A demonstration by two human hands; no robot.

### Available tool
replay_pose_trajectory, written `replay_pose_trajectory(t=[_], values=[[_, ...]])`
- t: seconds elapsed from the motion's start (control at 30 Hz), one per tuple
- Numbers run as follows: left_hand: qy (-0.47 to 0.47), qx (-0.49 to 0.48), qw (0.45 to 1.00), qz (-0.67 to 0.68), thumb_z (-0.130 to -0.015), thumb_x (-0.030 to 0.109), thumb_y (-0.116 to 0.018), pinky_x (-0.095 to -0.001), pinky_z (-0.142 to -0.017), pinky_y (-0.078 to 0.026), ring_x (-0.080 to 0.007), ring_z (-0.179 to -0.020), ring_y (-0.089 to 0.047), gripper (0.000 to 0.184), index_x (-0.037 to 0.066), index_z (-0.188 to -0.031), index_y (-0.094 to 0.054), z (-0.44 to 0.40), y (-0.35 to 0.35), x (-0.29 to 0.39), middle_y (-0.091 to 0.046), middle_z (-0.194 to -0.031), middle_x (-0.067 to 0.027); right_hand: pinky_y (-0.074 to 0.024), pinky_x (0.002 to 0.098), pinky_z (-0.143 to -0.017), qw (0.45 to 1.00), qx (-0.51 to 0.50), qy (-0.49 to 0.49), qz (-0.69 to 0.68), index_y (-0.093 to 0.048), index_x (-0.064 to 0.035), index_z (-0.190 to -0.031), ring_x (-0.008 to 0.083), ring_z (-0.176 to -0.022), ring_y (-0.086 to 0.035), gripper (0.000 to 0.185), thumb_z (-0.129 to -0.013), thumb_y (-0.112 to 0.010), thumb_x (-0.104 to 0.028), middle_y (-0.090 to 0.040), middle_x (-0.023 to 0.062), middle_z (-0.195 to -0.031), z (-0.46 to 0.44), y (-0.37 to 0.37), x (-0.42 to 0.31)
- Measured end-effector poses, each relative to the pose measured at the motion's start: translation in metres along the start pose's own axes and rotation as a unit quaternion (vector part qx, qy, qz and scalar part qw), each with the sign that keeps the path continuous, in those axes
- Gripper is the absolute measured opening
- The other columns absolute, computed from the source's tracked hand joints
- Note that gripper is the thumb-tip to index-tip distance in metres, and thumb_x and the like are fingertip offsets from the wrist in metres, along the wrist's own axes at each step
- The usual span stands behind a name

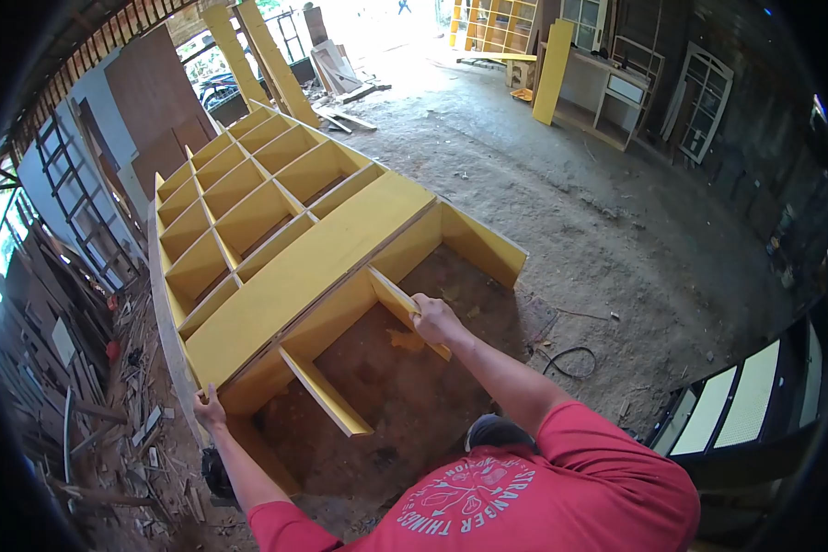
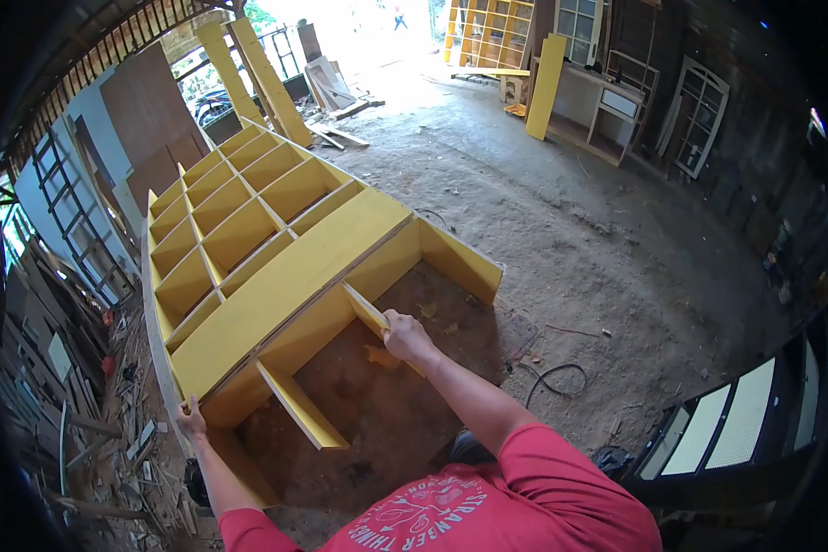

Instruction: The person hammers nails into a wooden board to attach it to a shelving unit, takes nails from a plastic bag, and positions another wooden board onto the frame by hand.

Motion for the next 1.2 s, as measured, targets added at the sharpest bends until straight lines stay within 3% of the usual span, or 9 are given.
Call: replay_pose_trajectory(t=[0.43, 0.47, 0.57, 0.67, 0.73, 0.87, 0.93, 1.07, 1.2], values=[[-0.007, -0.008, 1.0, -0.024, -0.097, 0.058, -0.07, -0.0454, -0.084, -0.053, -0.0337, -0.091, -0.066, 0.063, -0.004, -0.107, -0.068, -0.005, -0.009, -0.008, -0.071, -0.098, -0.0185, -0.0521, 0.0483, -0.104, 0.996, -0.045, -0.023, -0.071, -0.062, -0.0033, -0.137, 0.0428, -0.119, -0.068, 0.056, -0.091, -0.077, -0.031, -0.072, 0.0269, -0.122, 0.0, 0.002, 0.01], [0.025, -0.046, 0.998, -0.045, -0.099, 0.056, -0.067, -0.0474, -0.093, -0.053, -0.0366, -0.104, -0.067, 0.064, -0.004, -0.12, -0.064, -0.007, -0.013, -0.011, -0.071, -0.114, -0.0222, -0.0537, 0.0462, -0.102, 0.995, -0.053, -0.006, -0.088, -0.063, -0.0047, -0.139, 0.0398, -0.116, -0.07, 0.056, -0.094, -0.074, -0.037, -0.073, 0.0254, -0.12, -0.003, 0.001, 0.015], [0.101, 0.05, 0.986, -0.125, -0.097, 0.057, -0.069, -0.0495, -0.106, -0.049, -0.0409, -0.124, -0.063, 0.079, -0.007, -0.14, -0.052, -0.003, -0.03, -0.015, -0.063, -0.137, -0.0271, -0.0546, 0.0429, -0.099, 0.97, -0.147, -0.006, -0.195, -0.065, -0.0034, -0.136, 0.0348, -0.112, -0.072, 0.056, -0.098, -0.071, -0.044, -0.074, 0.022, -0.118, -0.016, 0.005, 0.031], [0.157, 0.035, 0.96, -0.227, -0.092, 0.06, -0.073, -0.0499, -0.12, -0.04, -0.0444, -0.142, -0.05, 0.1, -0.011, -0.152, -0.038, 0.029, -0.038, 0.053, -0.048, -0.154, -0.0323, -0.0562, 0.0417, -0.094, 0.979, -0.061, 0.061, -0.187, -0.067, 0.0004, -0.13, 0.0328, -0.108, -0.072, 0.054, -0.1, -0.07, -0.045, -0.075, 0.0197, -0.116, -0.034, 0.048, 0.048], [0.176, -0.013, 0.974, -0.145, -0.089, 0.064, -0.074, -0.0488, -0.124, -0.035, -0.0444, -0.147, -0.043, 0.108, -0.013, -0.155, -0.034, 0.047, -0.067, 0.086, -0.042, -0.158, -0.035, -0.0566, 0.0429, -0.092, 0.977, -0.009, 0.1, -0.186, -0.068, 0.0008, -0.128, 0.0344, -0.107, -0.072, 0.049, -0.099, -0.073, -0.038, -0.074, 0.021, -0.113, -0.057, 0.094, 0.056], [0.141, -0.071, 0.987, -0.034, -0.088, 0.067, -0.074, -0.0478, -0.13, -0.022, -0.0424, -0.159, -0.024, 0.12, -0.014, -0.16, -0.022, 0.086, -0.108, 0.177, -0.023, -0.167, -0.0367, -0.0521, 0.0447, -0.106, 0.987, 0.075, 0.125, -0.071, -0.066, -0.0036, -0.134, 0.0354, -0.123, -0.066, 0.046, -0.096, -0.074, -0.028, -0.071, 0.0205, -0.127, -0.125, 0.168, 0.083], [0.178, -0.06, 0.974, -0.124, -0.09, 0.069, -0.071, -0.0486, -0.132, -0.015, -0.0422, -0.161, -0.015, 0.123, -0.015, -0.161, -0.015, 0.095, -0.131, 0.19, -0.014, -0.17, -0.036, -0.0484, 0.0465, -0.111, 0.984, 0.111, 0.136, -0.01, -0.065, -0.0076, -0.137, 0.0353, -0.129, -0.061, 0.048, -0.096, -0.072, -0.03, -0.067, 0.0185, -0.134, -0.163, 0.186, 0.095], [0.169, -0.028, 0.96, -0.222, -0.094, 0.072, -0.062, -0.0504, -0.133, -0.006, -0.0424, -0.163, -0.004, 0.123, -0.015, -0.162, -0.007, 0.114, -0.144, 0.228, -0.002, -0.172, -0.035, -0.0374, 0.049, -0.122, 0.984, 0.035, 0.164, 0.062, -0.047, -0.0134, -0.157, 0.0354, -0.147, -0.044, 0.067, -0.099, -0.067, -0.039, -0.051, 0.017, -0.156, -0.234, 0.17, 0.109], [0.135, -0.022, 0.97, -0.2, -0.098, 0.071, -0.057, -0.0507, -0.133, -0.006, -0.0428, -0.163, -0.006, 0.118, -0.015, -0.162, -0.009, 0.107, -0.15, 0.207, -0.004, -0.172, -0.0355, -0.0411, 0.049, -0.119, 0.968, 0.019, 0.206, 0.139, -0.037, -0.0177, -0.164, 0.0388, -0.143, -0.048, 0.077, -0.097, -0.07, -0.039, -0.051, 0.0205, -0.156, -0.263, 0.148, 0.112]])
Point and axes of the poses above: each hand's wrist, its own z-axis away from the middle knuckle, its own y-axis out of the back of the hand, x = y × z, the point moved 6 cm from there along -z, towards the middle knuckle
